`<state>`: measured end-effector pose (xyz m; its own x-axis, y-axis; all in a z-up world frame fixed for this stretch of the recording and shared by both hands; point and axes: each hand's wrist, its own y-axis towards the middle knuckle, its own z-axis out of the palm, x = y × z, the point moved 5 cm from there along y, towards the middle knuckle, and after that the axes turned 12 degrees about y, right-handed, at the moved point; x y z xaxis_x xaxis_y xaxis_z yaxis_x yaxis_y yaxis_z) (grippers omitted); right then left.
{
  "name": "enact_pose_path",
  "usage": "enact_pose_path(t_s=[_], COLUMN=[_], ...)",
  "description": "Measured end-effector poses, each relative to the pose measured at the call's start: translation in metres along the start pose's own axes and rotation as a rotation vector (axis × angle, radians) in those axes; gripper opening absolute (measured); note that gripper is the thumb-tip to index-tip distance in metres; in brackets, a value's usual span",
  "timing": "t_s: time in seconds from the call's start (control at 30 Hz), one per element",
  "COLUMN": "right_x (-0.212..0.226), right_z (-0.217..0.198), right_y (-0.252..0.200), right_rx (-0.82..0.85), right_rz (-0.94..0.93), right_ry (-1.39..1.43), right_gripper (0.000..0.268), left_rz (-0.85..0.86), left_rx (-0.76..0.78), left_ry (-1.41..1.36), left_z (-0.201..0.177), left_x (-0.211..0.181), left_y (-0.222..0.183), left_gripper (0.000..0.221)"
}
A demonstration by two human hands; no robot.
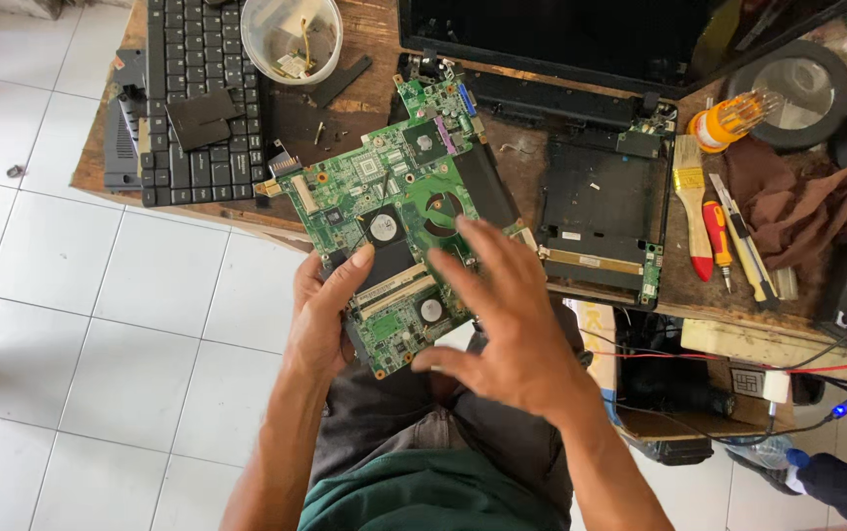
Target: The person cleans a laptop motherboard with a brush, then places it into the laptop chassis and secures it with screws.
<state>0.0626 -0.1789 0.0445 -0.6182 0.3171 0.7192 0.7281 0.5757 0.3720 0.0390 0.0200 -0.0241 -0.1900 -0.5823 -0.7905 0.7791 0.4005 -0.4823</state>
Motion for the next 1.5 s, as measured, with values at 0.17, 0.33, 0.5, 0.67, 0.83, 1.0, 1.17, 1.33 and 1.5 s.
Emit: enact_pose_path(t_s=[0.17,0.33,0.5,0.67,0.83,1.0,1.17,1.33,1.5], right_x=[-0.002,0.005,0.004,-0.046,-0.06,-0.072,-0.094,-0.092,-0.126], right_z=[0.031,0.023,0.003,-0.014,-0.027,-0.014,0.01,0.018,0.05], right_y=[-0.021,-0.022,-0.025,-0.072,-0.077,-0.075,-0.09,-0.098,-0.134], right_rx=[0.106,-0.163,-0.384,-0.65,-1.036,-1.232,-1.25,-1.126,-0.945], right_rz=[-0.036,-0.169,-0.205,0.094,0.291,0.447,0.586,0.629,0.611], right_ry=[-0.261,-0.187,0.069,0.101,0.773,1.22,1.472,1.448,1.42], right_gripper=[0.136,0.067,0.064,0.038,0.034,0.029,0.03,0.013,0.02], left_rz=[0.073,0.324,0.502,0.527,0.46,0.424,0.437,0.414,0.311], left_rx=[0.021,0.293,0.541,0.479,0.286,0.477,0.554,0.516,0.416], left_ry=[0.086,0.173,0.208,0.34,0.473,0.369,0.356,0.339,0.203], left_z=[0.012,0.019,0.032,0.03,0.019,0.03,0.045,0.036,0.011], left_x=[-0.023,-0.039,-0.048,-0.051,-0.033,-0.005,0.011,0.018,0.033], left_y=[-0.028,-0.042,-0.047,-0.026,0.003,0.002,0.004,0.03,0.056], left_gripper=[0.038,0.048,0.071,0.065,0.055,0.058,0.056,0.054,0.053])
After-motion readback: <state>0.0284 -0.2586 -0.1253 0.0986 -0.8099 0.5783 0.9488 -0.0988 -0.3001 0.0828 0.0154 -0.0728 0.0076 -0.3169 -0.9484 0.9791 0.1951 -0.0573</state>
